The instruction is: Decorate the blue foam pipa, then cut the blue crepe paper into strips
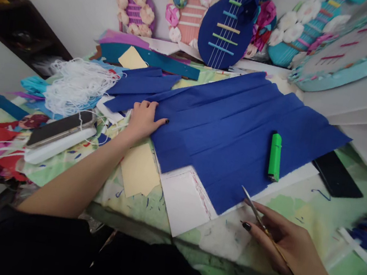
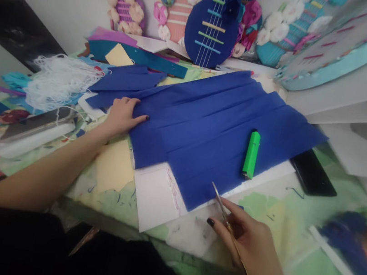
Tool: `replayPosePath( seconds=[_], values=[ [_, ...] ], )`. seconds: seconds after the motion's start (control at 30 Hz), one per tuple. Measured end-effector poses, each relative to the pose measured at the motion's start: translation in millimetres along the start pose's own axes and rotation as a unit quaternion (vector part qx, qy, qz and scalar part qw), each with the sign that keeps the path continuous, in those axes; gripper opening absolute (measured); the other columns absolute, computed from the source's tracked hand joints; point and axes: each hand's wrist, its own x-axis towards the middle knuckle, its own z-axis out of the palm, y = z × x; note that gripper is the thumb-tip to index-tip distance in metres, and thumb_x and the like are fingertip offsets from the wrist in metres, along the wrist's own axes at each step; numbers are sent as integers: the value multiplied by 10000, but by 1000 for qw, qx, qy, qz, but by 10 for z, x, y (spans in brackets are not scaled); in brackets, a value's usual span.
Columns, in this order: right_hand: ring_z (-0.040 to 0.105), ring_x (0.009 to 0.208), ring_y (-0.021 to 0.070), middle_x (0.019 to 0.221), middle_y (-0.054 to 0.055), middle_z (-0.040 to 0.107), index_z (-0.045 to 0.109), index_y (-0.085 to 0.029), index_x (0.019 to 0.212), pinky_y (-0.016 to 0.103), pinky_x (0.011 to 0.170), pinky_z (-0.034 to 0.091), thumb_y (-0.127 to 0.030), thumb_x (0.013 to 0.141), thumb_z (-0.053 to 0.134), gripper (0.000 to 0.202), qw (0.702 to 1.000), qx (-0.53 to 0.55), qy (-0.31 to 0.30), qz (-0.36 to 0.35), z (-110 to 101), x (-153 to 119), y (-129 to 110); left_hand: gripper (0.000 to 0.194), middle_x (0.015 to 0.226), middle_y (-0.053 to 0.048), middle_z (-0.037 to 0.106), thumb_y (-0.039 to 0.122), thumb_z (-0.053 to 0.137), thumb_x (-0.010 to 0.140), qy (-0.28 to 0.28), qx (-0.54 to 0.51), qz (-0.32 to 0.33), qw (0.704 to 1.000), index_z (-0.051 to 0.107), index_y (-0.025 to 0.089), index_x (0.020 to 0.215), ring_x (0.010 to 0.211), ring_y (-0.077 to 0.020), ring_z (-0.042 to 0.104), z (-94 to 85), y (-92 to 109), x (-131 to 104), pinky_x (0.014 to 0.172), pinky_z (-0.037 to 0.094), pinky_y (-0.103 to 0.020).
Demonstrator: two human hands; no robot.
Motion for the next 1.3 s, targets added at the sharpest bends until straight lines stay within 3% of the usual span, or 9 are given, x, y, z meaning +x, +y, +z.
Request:
replayPosePath(
  seconds=[0.13, 0.3, 0.43, 0.53, 0.67, 0.83, 1.0, 1.17, 1.3],
  values=[
    [574, 462, 181, 578, 25, 637, 706, -214, 1044, 287, 455, 436, -630, 688, 602, 558, 990, -78, 104, 48, -186, -45, 121, 434, 1023, -94, 651, 437, 673, 744, -77, -55, -8, 995, 635, 160, 1076, 979, -266, 575, -14, -71, 291, 871, 430, -366],
    [648, 615, 250, 770, 78, 712, 681, -191, 1076, 348, 545, 463, -564, 684, 528, 562, 954, -203, 176, 134, -512, -112, 329, 119, 723, -24, 657, 292, 663, 730, -105, -79, 14, 991, 680, 189, 788, 702, -189, 605, -8, -48, 533, 677, 450, -278],
    [666, 734, 304, 815, 107, 715, 664, -171, 1089, 378, 596, 458, -498, 703, 481, 538, 926, -276, 175, 187, -695, -109, 467, 158, 819, -71, 651, 276, 624, 756, -83, -60, 26, 994, 652, 165, 866, 792, -229, 597, 101, -32, 665, 754, 452, -324],
    [666, 755, 326, 804, 118, 719, 655, -173, 1064, 387, 596, 450, -482, 740, 472, 484, 917, -311, 154, 197, -739, -82, 574, 409, 1110, -161, 582, 359, 620, 773, -35, -34, 23, 999, 572, 136, 1112, 1056, -320, 518, 176, -41, 750, 893, 410, -412],
    [667, 652, 325, 826, 88, 740, 643, -218, 1021, 420, 593, 461, -474, 728, 477, 423, 914, -324, 145, 196, -743, -55, 655, 655, 1303, -204, 454, 518, 618, 765, 12, 21, 10, 1000, 454, 157, 1287, 1212, -410, 368, 206, -55, 878, 947, 348, -528],
    [680, 707, 348, 849, 68, 748, 648, -271, 1018, 423, 558, 462, -527, 768, 473, 398, 892, -369, 168, 198, -763, 101, 401, 624, 1217, -172, 538, 585, 587, 768, -54, -4, 15, 998, 505, 180, 1236, 1188, -407, 382, 209, -6, 1076, 945, 308, -593],
    [673, 741, 255, 911, 116, 708, 593, -151, 1110, 336, 617, 474, -533, 850, 443, 485, 920, -283, 265, 56, -618, 649, 35, 574, 1207, -148, 557, 615, 597, 747, -63, -36, 68, 995, 600, 194, 1137, 1175, -379, 414, 301, 221, 1246, 945, 334, -541],
    [646, 864, 311, 964, 198, 661, 434, -66, 1259, 354, 666, 456, -540, 861, 480, 621, 919, -307, 239, 66, -383, 1195, -60, 400, 1079, -94, 624, 509, 632, 793, -67, -65, 105, 990, 639, 188, 1031, 1072, -284, 526, 386, 498, 1416, 913, 419, -448],
    [630, 912, 322, 1039, 238, 629, 406, -35, 1271, 372, 716, 452, -376, 859, 503, 544, 933, -275, 214, 84, -275, 1343, -39, 322, 1158, -87, 583, 366, 561, 903, -59, -75, 119, 988, 568, 157, 1148, 1003, -211, 588, 393, 604, 1559, 860, 499, -422]
  ],
)
